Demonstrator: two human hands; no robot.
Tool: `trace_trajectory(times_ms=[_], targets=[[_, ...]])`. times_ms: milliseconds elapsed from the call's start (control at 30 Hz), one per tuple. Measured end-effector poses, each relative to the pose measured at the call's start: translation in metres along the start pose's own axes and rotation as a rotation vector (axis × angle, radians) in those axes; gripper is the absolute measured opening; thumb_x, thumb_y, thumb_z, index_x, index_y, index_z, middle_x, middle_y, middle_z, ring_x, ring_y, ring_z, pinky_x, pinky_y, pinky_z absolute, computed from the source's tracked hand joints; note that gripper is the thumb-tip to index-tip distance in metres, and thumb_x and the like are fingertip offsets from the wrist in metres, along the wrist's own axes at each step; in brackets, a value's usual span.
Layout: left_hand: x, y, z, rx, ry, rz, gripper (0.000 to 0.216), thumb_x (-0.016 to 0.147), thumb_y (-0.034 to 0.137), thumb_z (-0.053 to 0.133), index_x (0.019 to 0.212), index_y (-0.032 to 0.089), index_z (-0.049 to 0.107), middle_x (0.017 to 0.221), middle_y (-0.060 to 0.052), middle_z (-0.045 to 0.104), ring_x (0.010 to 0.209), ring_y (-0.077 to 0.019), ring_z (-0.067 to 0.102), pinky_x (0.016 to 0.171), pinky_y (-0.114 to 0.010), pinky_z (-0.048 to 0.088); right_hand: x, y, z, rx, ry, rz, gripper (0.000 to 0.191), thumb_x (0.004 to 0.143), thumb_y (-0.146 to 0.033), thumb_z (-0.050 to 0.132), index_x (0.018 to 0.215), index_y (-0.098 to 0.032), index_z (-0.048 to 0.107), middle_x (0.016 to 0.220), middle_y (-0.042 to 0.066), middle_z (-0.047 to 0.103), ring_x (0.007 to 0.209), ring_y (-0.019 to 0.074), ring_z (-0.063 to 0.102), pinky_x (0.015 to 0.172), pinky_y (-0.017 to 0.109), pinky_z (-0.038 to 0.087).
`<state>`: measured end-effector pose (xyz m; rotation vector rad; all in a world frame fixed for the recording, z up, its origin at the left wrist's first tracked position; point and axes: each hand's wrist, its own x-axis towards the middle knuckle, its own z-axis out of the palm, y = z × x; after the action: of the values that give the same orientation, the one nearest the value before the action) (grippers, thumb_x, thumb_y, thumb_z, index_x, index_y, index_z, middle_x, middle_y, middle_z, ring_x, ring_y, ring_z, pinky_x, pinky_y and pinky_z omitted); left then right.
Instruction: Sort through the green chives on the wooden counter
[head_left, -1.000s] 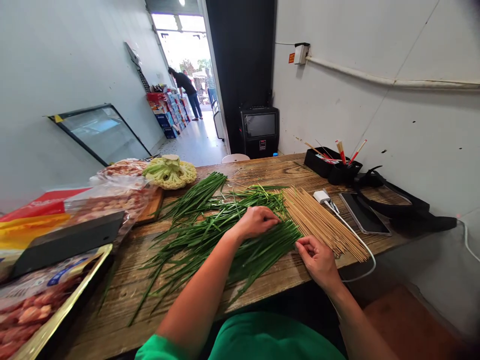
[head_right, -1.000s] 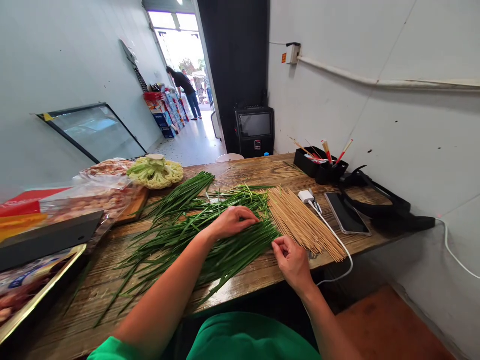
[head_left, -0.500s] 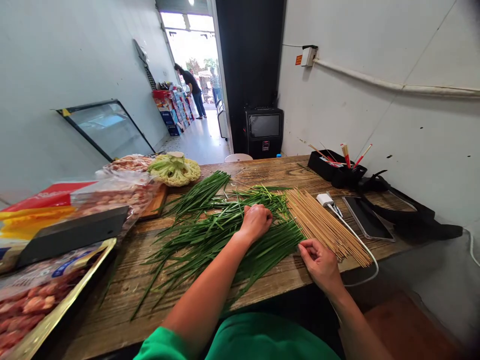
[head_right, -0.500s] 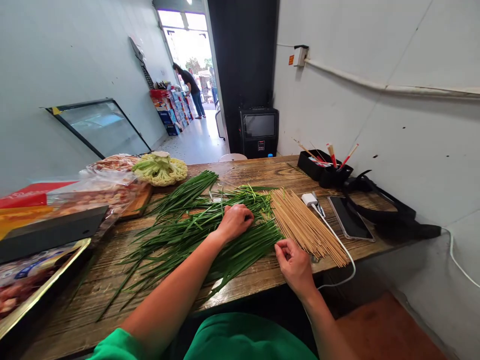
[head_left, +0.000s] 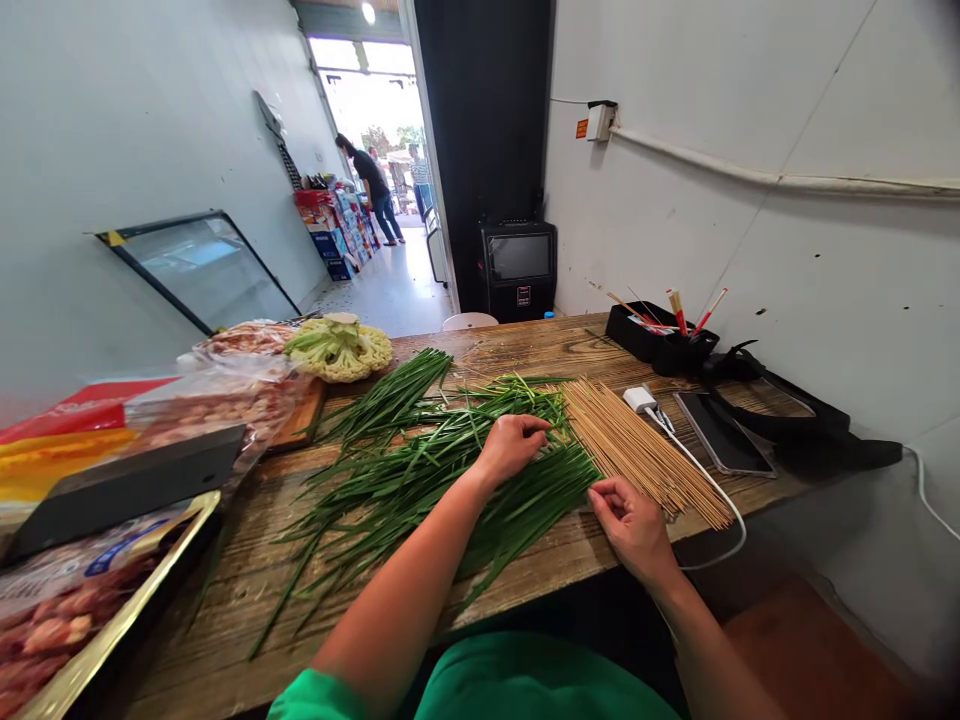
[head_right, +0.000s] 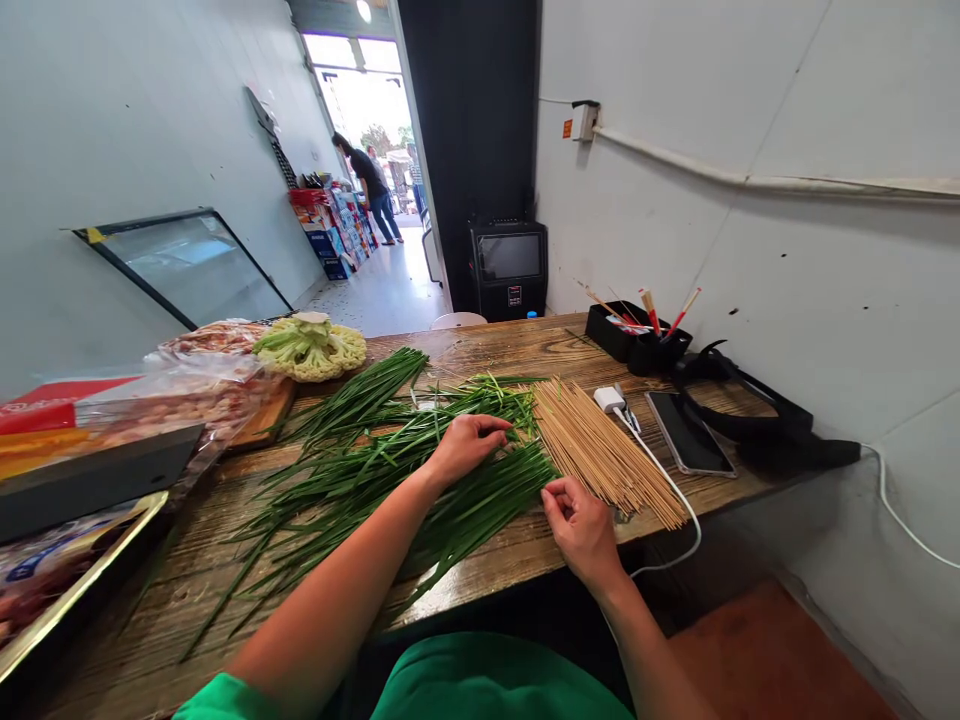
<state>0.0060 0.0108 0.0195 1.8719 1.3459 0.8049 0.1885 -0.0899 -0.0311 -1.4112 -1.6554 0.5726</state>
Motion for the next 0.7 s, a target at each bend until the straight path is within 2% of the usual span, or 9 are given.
trace_trajectory(times_ms=[167, 400, 700], targets=[[-0.0004, -0.0001, -0.0001, 0.052, 0.028, -0.007, 0.032, 0.071, 0.019, 0.052, 0.096, 0.014, 0.072, 0.069, 0.0, 0.068, 0.06, -0.0103, 0.054, 0.06, -0.02, 0.043, -0.0003, 0.0005, 0.0005, -0.005, 0.006, -0.003, 0.019, 0.087, -0.037, 0.049, 0.08, -0.02, 0.056, 0.066, 0.001, 0.064, 0.057, 0.0152, 0.063, 0.052, 0.024, 0.048], [-0.0014, 0.0007, -0.0005, 0.045, 0.002, -0.011, 0.032, 0.071, 0.018, 0.052, 0.095, 0.014, 0.073, 0.066, 0.0, 0.068, 0.055, -0.0091, 0.051, 0.057, -0.02, 0.041, -0.0003, -0.0043, -0.0009, -0.021, 0.009, -0.002, 0.018, 0.087, -0.036, 0.049, 0.079, -0.021, 0.056, 0.066, 0.001, 0.065, 0.056, 0.015, 0.062, 0.052, 0.024, 0.048], [-0.0014, 0.0002, -0.0009, 0.044, 0.016, 0.008, 0.033, 0.071, 0.017, 0.051, 0.095, 0.014, 0.073, 0.072, -0.001, 0.07, 0.058, -0.0097, 0.053, 0.059, -0.02, 0.042, 0.0002, -0.0026, -0.0005, -0.027, 0.013, 0.006, 0.016, 0.086, -0.033, 0.05, 0.08, -0.02, 0.057, 0.066, 0.0, 0.064, 0.056, 0.0146, 0.062, 0.053, 0.023, 0.047]])
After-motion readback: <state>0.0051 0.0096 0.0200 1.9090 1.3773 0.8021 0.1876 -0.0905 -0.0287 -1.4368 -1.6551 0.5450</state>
